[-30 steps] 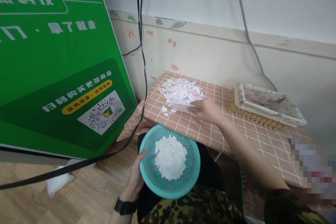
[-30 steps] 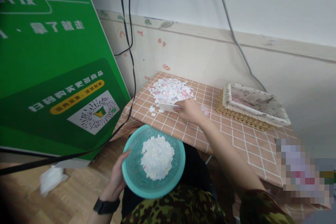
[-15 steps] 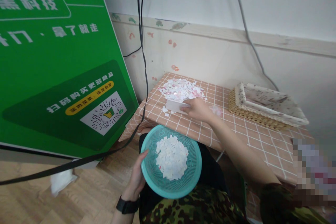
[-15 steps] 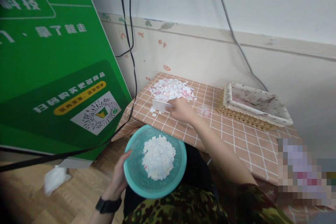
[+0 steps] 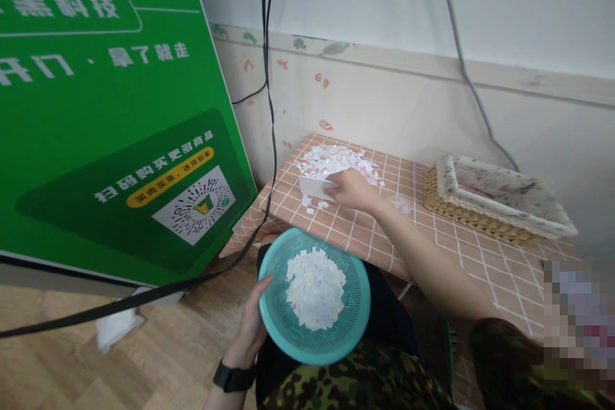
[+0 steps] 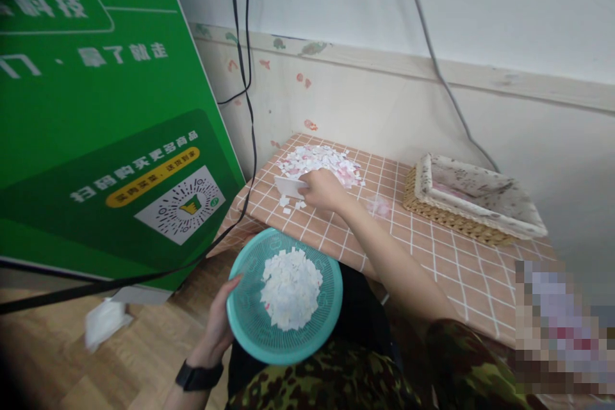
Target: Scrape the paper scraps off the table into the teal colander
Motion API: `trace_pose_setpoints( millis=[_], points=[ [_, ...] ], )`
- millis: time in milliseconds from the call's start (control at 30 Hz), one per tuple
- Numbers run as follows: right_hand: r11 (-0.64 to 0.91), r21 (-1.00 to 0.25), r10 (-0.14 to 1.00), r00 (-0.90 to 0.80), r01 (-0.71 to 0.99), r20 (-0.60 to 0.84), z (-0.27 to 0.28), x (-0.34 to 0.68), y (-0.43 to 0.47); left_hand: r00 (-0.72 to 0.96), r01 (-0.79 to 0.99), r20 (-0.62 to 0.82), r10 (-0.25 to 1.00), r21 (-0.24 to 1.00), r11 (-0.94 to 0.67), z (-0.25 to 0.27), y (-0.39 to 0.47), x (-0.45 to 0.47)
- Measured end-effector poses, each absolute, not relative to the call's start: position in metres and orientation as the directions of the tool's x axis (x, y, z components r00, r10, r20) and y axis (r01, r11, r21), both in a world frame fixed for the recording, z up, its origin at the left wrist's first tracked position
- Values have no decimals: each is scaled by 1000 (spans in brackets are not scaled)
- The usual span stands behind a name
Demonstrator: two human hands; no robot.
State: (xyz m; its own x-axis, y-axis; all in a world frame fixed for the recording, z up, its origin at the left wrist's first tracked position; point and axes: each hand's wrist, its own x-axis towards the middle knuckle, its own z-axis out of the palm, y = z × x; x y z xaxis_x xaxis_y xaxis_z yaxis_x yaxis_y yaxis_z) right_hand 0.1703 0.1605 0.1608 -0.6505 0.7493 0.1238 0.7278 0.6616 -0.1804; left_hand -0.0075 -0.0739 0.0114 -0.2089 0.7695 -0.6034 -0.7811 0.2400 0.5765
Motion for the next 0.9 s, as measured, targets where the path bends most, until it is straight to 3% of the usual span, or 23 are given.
trace_pose_setpoints(
  millis=[233, 500, 900],
  points=[
    [696, -204, 715, -688, 688, 122, 161, 171, 166, -187, -796, -601, 777, 557, 239, 13, -75, -9],
    [676, -130, 734, -646, 725, 210, 159, 171, 169, -181, -794, -606, 775, 554, 248, 12, -75, -7],
    [678, -110, 732, -656, 726, 183, 155, 173, 166, -195, -780, -611, 768, 571, 256, 11, -74, -7]
  ],
)
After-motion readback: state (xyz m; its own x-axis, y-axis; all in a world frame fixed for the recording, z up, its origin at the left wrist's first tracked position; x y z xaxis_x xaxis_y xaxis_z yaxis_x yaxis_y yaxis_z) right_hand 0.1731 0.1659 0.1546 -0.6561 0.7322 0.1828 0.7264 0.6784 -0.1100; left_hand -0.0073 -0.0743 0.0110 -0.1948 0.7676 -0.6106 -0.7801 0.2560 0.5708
